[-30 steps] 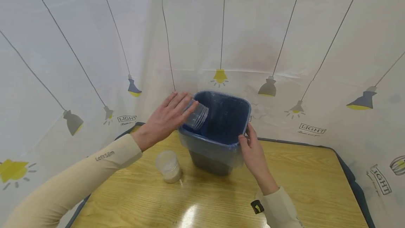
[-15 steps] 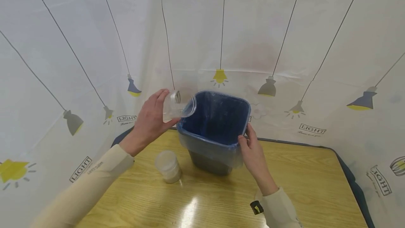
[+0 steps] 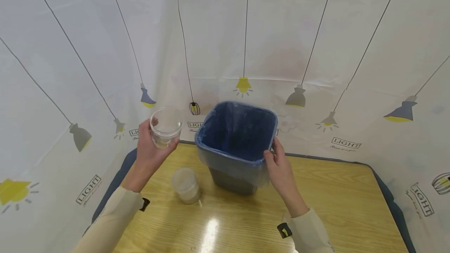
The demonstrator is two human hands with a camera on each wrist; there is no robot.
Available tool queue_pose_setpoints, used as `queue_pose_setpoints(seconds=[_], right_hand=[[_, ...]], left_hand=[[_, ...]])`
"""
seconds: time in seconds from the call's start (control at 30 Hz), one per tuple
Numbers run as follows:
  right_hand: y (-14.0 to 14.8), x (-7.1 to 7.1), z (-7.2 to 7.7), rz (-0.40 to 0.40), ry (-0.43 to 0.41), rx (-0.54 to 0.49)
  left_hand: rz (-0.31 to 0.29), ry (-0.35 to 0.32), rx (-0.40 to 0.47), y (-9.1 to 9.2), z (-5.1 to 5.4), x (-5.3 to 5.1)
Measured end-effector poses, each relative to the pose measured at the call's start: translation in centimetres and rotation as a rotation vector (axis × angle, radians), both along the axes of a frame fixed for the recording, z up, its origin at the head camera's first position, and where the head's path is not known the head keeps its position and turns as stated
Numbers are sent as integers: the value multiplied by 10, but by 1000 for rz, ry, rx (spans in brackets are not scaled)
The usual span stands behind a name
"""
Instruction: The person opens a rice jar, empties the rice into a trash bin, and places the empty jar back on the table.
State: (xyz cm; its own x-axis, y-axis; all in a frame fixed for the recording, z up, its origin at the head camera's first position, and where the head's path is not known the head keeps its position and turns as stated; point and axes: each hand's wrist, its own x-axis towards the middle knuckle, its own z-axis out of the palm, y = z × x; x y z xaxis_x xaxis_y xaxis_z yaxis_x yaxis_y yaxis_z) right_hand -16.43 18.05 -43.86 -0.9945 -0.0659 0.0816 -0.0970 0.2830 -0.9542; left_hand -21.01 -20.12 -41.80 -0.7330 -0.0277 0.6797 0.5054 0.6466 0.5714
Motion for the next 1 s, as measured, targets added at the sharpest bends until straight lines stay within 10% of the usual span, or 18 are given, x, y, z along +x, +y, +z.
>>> queue_pose_setpoints(seconds=[0.5,1.0], right_hand=[[0,0,0,10,15,-33],[-1,0,0,6,21,-29]], left_hand=[[71,-101,261,-23,-78,24],[279,-406,287,-45,-131,38]])
